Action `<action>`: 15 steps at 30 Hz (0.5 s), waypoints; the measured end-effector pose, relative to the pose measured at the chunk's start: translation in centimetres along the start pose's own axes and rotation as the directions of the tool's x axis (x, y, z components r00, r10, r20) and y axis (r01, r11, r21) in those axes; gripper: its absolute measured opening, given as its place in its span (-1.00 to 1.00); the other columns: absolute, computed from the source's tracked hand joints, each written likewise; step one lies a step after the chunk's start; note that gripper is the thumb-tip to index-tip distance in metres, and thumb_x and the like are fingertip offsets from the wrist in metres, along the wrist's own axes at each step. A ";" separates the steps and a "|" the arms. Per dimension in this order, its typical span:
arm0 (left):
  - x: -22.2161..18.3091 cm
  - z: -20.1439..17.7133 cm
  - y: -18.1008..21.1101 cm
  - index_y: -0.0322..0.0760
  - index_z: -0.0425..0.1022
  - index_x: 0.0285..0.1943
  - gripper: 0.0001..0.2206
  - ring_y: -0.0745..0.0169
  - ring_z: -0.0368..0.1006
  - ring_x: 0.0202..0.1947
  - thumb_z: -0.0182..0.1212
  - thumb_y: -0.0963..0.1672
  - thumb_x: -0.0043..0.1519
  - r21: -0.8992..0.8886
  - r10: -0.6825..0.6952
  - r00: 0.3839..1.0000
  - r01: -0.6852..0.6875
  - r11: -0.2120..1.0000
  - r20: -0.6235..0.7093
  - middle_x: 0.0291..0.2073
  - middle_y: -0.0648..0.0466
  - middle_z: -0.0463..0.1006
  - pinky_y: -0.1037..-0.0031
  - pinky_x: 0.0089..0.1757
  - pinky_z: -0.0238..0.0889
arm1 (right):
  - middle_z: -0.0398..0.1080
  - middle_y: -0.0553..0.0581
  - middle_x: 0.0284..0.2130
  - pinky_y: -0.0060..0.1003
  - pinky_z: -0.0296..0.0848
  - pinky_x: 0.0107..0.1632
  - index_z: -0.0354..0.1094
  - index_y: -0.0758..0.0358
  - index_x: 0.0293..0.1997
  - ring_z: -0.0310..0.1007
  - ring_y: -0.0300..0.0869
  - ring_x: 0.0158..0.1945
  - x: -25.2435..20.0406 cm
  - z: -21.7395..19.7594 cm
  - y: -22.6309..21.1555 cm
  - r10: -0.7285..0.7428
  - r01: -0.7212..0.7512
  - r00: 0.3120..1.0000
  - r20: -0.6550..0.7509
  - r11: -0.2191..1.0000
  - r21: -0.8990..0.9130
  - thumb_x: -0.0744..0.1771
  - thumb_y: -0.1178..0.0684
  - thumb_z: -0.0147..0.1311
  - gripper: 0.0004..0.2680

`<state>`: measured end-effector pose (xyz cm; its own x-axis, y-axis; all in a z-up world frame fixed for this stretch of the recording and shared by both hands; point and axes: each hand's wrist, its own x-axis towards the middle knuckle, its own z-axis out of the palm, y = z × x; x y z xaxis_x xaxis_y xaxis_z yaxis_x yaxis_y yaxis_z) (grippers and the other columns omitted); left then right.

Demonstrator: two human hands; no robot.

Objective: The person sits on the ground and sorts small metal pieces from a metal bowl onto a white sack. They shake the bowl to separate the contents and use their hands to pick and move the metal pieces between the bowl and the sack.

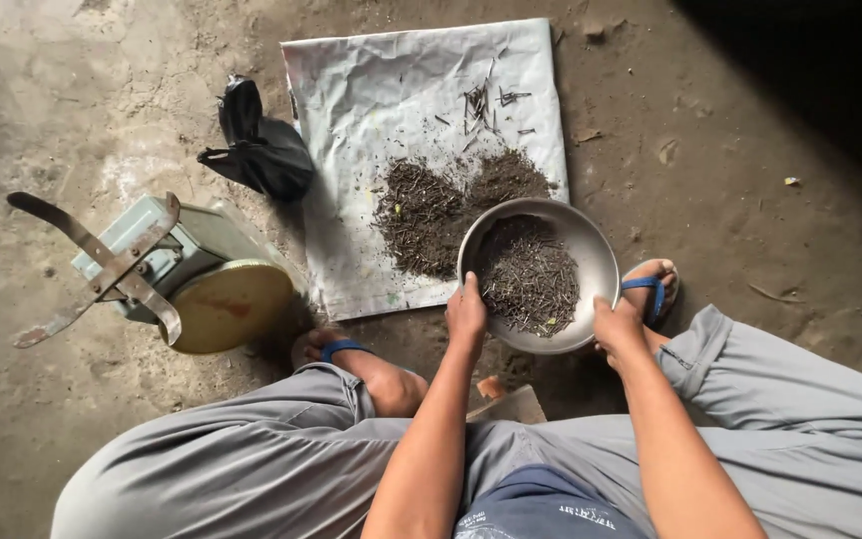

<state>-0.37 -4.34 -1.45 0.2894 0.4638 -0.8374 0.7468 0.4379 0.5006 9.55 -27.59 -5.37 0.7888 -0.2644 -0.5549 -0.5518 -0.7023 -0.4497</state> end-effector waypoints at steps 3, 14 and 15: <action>-0.9 -0.6 0.2 -0.29 0.51 0.27 -0.29 -0.32 0.32 0.29 -0.12 0.26 0.26 0.034 -0.003 1.000 0.003 0.999 -0.011 0.14 -0.34 0.51 0.05 0.26 0.12 | 0.48 0.53 -0.13 -0.13 0.48 -0.67 0.42 0.41 0.17 0.46 0.13 -0.64 -0.2 0.1 -0.2 0.030 -0.028 0.999 0.039 0.999 -0.043 0.36 -0.12 0.08 -0.62; 0.3 -1.5 0.8 -0.42 0.56 0.16 -0.33 -0.41 0.37 0.21 -0.04 0.20 0.26 -0.069 0.078 0.994 -0.083 0.994 -0.076 0.04 -0.39 0.55 -0.02 0.18 0.18 | 0.40 0.54 -0.09 -0.16 0.48 -0.63 0.35 0.55 0.20 0.46 0.15 -0.54 -2.6 -1.1 -3.8 -0.057 0.051 0.996 0.072 0.996 0.078 0.39 -0.05 0.04 -0.62; 0.5 -1.7 1.0 -0.49 0.54 0.16 -0.32 -0.46 0.36 0.22 -0.03 0.19 0.25 -0.068 0.135 0.989 -0.139 0.988 -0.068 0.06 -0.47 0.52 -0.06 0.18 0.17 | 0.41 0.51 -0.19 -0.19 0.47 -0.65 0.33 0.57 0.19 0.40 0.05 -0.67 -2.7 -1.2 -3.8 -0.098 0.087 0.991 0.088 0.988 0.130 0.40 -0.05 0.01 -0.63</action>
<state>-0.47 -2.35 -0.99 0.3456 0.5700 -0.7454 0.6568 0.4204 0.6260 9.84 -25.01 -1.35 0.8125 -0.1352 -0.5671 -0.5120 -0.6305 -0.5833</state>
